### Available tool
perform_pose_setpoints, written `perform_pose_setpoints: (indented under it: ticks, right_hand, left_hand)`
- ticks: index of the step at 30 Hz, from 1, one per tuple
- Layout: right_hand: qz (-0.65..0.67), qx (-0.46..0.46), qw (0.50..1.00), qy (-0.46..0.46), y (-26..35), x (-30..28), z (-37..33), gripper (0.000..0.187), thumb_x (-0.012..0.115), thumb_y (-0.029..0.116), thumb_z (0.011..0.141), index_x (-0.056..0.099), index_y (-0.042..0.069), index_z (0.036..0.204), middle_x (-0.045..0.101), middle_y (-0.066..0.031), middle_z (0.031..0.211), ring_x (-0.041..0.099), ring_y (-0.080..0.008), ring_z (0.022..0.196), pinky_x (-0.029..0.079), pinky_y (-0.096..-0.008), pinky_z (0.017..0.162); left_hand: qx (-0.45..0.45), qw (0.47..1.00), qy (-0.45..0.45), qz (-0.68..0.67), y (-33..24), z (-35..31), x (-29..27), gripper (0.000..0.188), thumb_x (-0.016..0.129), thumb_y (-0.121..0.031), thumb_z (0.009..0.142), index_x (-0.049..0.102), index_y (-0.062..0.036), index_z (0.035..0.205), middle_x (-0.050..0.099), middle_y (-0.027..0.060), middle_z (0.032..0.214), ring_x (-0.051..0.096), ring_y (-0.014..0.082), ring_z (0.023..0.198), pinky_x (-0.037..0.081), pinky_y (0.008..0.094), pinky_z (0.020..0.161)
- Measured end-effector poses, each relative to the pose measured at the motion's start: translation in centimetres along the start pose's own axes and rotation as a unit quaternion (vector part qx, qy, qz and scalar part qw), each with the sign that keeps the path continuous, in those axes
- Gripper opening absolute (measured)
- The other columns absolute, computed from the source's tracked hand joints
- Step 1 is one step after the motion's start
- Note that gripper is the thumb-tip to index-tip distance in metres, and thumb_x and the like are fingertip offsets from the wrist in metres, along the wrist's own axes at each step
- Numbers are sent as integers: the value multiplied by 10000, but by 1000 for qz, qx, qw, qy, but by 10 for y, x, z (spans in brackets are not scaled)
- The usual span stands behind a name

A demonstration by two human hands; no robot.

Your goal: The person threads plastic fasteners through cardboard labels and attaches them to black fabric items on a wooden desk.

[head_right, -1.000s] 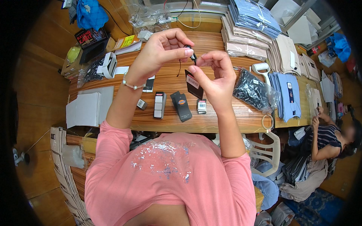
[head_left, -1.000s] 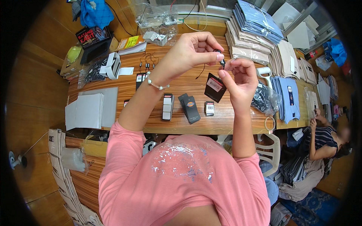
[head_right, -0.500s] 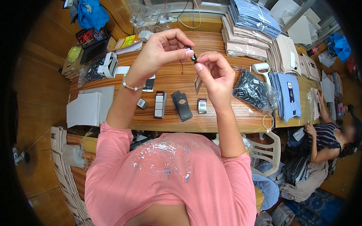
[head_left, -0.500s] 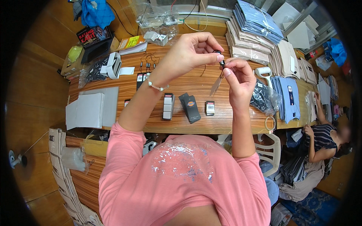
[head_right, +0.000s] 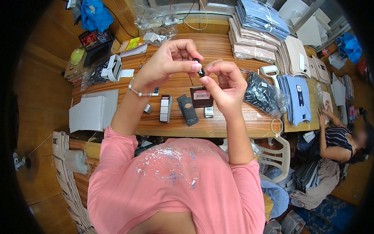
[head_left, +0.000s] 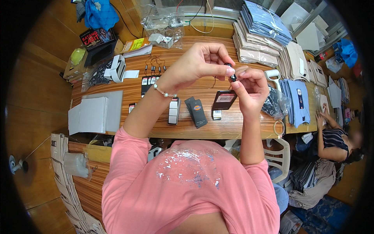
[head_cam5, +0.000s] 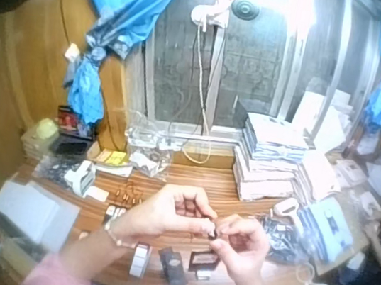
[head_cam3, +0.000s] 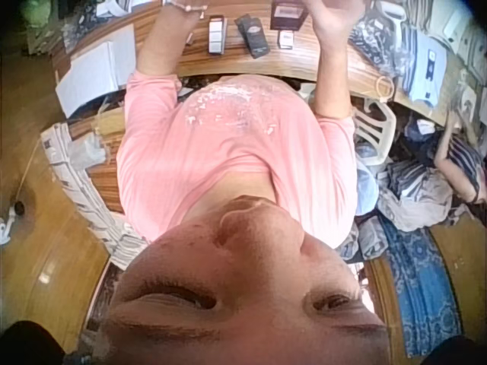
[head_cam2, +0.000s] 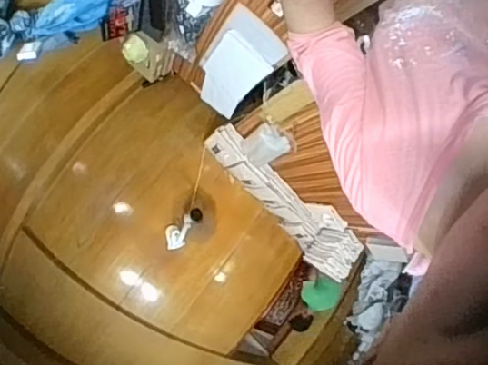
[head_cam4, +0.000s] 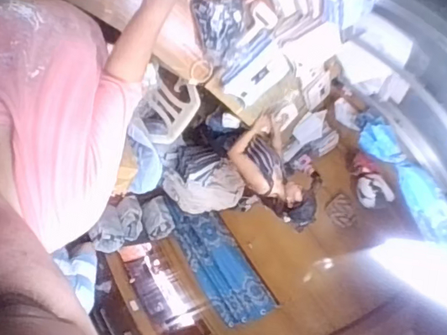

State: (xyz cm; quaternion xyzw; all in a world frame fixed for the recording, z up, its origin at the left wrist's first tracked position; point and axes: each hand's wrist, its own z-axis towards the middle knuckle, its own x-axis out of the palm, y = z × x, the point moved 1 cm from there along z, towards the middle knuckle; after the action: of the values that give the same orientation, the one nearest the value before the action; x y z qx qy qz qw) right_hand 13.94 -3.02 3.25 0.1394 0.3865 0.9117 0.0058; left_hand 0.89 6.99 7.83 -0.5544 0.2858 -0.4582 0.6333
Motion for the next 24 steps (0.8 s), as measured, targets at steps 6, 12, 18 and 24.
perform_pose_setpoints:
  ticks: [6,12,18,24]
  right_hand:
    - [-13,-20,1000,17,4,0,-4,246,622,-91,727,501,-23,930,540,-100,894,522,-148,791,442,-253,735]
    - [-36,3,999,6,9,5,-7,239,616,-98,730,513,-31,935,546,-99,881,526,-149,800,439,-246,732]
    - [-70,-18,997,2,8,6,-9,247,608,-116,722,518,-28,935,543,-98,875,525,-153,811,437,-248,725]
    - [-62,-29,998,-5,3,6,-11,241,603,-119,722,521,-30,931,543,-100,875,523,-157,809,435,-252,735]
  left_hand:
    - [-25,999,22,-30,-2,-2,5,159,672,-62,734,573,-7,846,603,43,740,579,91,649,483,212,607]
    - [-29,999,23,-22,0,-4,5,159,673,-64,735,571,-6,841,609,43,739,574,82,649,477,207,602]
    - [-34,999,19,-9,0,-6,5,167,677,-71,734,571,-9,847,607,39,742,571,74,652,475,202,608]
    - [-34,999,9,-13,2,-9,6,160,667,-66,743,574,-10,860,604,39,748,574,75,654,479,204,606]
